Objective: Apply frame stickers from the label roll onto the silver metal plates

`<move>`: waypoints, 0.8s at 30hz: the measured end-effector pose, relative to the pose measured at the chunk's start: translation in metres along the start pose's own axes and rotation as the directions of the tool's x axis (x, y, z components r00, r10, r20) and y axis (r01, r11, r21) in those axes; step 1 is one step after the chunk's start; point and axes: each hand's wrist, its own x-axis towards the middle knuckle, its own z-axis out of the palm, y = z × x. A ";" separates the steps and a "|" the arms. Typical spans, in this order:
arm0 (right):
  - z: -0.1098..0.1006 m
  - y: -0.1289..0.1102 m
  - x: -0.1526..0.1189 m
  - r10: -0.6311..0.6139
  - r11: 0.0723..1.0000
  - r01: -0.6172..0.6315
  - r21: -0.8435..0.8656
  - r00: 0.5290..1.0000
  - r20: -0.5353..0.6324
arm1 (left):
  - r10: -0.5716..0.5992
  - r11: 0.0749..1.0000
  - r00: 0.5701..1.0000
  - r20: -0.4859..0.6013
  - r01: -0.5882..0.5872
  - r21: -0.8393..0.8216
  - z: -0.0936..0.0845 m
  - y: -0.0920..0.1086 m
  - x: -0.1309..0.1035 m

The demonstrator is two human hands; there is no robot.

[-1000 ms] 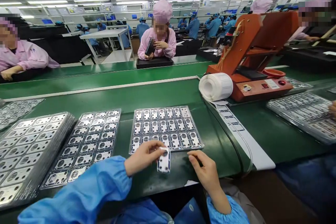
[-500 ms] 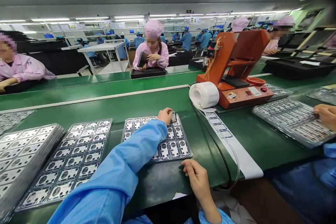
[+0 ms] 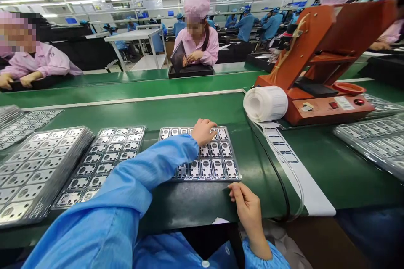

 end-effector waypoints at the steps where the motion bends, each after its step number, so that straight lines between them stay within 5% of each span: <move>1: -0.001 0.000 -0.001 0.013 1.000 -0.013 -0.011 1.000 0.001 | 0.033 0.999 0.999 0.040 -0.033 -0.002 -0.012 -0.003 -0.015; 4: -0.002 -0.002 -0.003 0.060 0.997 -0.060 -0.058 0.998 0.009 | 0.135 0.991 0.974 0.183 -0.134 -0.019 -0.049 -0.019 -0.081; 6: -0.004 -0.004 -0.006 0.102 0.991 -0.101 -0.089 0.995 0.003 | 0.110 0.993 0.976 0.190 -0.100 -0.063 -0.066 -0.032 -0.137; 9: -0.006 -0.006 -0.009 0.180 0.977 -0.180 -0.118 0.984 -0.013 | -0.128 0.985 0.988 0.081 0.137 -0.109 -0.069 -0.053 -0.218; 12: -0.010 -0.008 -0.008 0.250 0.960 -0.251 -0.122 0.968 -0.031 | -0.446 0.893 0.889 -0.100 0.436 -0.110 -0.052 -0.076 -0.266; 14: -0.012 -0.012 -0.003 0.264 0.954 -0.274 -0.123 0.960 -0.092 | -0.556 0.831 0.809 -0.190 0.547 -0.102 -0.040 -0.088 -0.274; 16: -0.015 -0.017 0.007 0.225 0.937 -0.266 -0.227 0.956 -0.191 | -0.596 0.802 0.776 -0.208 0.586 -0.111 -0.033 -0.094 -0.268; 20: -0.019 -0.021 0.035 0.050 0.751 -0.162 -0.640 0.981 -0.190 | -0.616 0.788 0.776 -0.133 0.603 -0.128 -0.027 -0.091 -0.237; 24: -0.020 -0.008 0.057 0.213 0.637 -0.184 -0.749 0.975 -0.059 | -0.604 0.794 0.796 -0.033 0.597 -0.115 -0.021 -0.087 -0.219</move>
